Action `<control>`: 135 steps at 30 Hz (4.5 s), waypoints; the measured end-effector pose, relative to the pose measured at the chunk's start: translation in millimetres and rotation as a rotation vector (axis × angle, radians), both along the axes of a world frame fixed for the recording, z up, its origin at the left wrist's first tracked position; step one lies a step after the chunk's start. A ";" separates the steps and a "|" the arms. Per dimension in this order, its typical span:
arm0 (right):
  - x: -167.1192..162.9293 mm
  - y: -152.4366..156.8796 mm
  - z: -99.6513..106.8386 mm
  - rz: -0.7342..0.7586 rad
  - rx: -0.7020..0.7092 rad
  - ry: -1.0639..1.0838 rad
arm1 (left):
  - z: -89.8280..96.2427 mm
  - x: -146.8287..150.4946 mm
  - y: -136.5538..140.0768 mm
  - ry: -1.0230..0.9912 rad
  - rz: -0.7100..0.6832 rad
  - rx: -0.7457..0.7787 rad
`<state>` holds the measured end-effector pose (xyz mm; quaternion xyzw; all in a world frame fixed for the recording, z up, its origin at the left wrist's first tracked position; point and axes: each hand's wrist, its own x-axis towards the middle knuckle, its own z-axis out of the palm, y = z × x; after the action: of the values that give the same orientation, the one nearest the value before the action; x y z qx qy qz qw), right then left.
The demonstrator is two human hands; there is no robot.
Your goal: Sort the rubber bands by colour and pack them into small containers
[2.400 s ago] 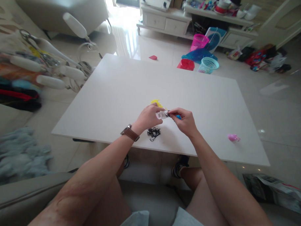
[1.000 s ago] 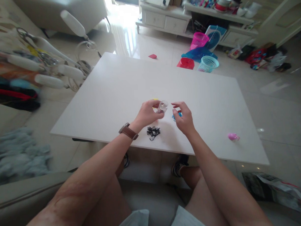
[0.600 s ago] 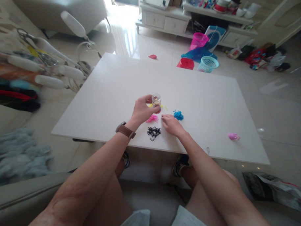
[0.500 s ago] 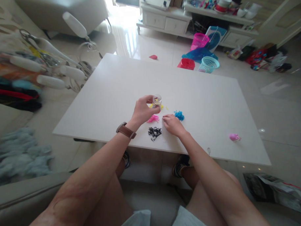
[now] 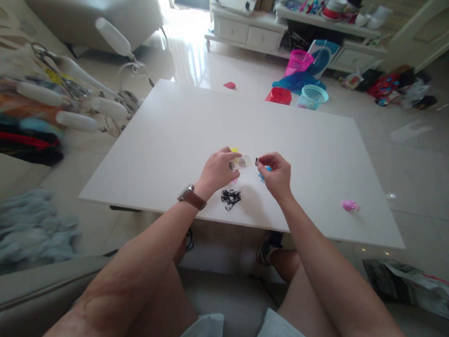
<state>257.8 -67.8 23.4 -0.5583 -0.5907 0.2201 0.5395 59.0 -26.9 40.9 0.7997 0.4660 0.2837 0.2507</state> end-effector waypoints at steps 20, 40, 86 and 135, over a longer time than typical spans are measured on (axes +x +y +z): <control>1.4 -7.0 -8.6 0.130 -0.284 -0.310 | 3.8 7.1 6.9 -0.252 0.165 -0.075; -22.2 -15.1 -44.3 0.467 -0.540 -0.546 | 6.9 -1.4 8.3 -0.259 0.167 -0.024; 6.1 -12.0 16.5 0.119 -0.013 -0.172 | -7.7 10.3 0.4 -0.126 -0.126 -0.095; -58.6 -31.5 -55.9 0.475 -0.414 -0.816 | 3.7 2.4 9.1 -0.302 0.136 -0.017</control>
<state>199.3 -99.3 -32.5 -0.5443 -0.8076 0.2129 0.0785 61.5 -17.8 44.6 0.7124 0.4785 0.4129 0.3051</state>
